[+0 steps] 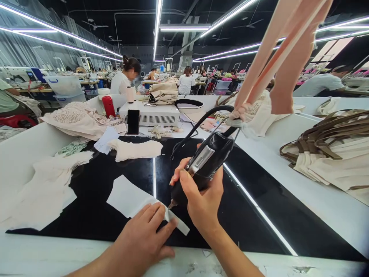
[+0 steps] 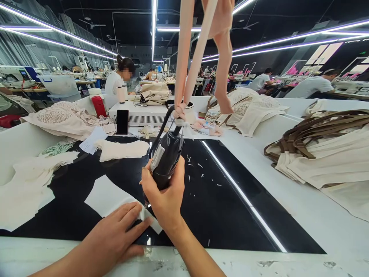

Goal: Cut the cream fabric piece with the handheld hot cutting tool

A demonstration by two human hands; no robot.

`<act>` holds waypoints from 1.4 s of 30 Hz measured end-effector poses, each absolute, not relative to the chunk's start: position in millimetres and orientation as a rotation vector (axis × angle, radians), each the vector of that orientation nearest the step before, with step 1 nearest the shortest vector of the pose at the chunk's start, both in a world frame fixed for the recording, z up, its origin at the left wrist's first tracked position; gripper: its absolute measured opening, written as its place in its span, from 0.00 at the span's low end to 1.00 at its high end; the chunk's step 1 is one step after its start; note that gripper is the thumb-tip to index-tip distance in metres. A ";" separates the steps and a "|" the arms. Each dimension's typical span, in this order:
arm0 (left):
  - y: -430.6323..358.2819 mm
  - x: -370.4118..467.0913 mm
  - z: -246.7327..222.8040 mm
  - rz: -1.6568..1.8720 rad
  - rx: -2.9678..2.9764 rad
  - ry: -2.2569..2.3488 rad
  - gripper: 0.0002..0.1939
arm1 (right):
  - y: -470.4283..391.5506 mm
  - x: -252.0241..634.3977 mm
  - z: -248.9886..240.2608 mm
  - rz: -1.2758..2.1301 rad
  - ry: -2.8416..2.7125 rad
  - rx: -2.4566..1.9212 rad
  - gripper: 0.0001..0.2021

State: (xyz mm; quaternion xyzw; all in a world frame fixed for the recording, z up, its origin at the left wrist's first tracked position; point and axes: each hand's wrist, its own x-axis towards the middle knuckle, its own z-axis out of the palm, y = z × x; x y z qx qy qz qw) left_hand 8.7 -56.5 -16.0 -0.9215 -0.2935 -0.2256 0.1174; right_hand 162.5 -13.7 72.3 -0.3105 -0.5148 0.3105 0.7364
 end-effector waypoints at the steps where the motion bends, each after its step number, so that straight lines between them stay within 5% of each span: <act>1: -56.9 5.9 -12.5 -0.671 -2.722 -0.850 0.32 | -15.6 162.7 72.4 0.681 -1.128 -0.682 0.11; 9: -67.3 -11.8 9.4 -0.617 -2.833 -1.001 0.27 | -31.8 163.7 70.6 0.666 -1.143 -0.698 0.15; 23: -68.3 -8.9 -0.1 -0.646 -2.811 -0.997 0.35 | -26.3 161.2 70.0 0.697 -1.105 -0.666 0.14; 42: -67.6 -5.4 -2.9 -0.653 -2.821 -1.041 0.32 | -13.0 151.6 66.4 0.728 -1.089 -0.667 0.16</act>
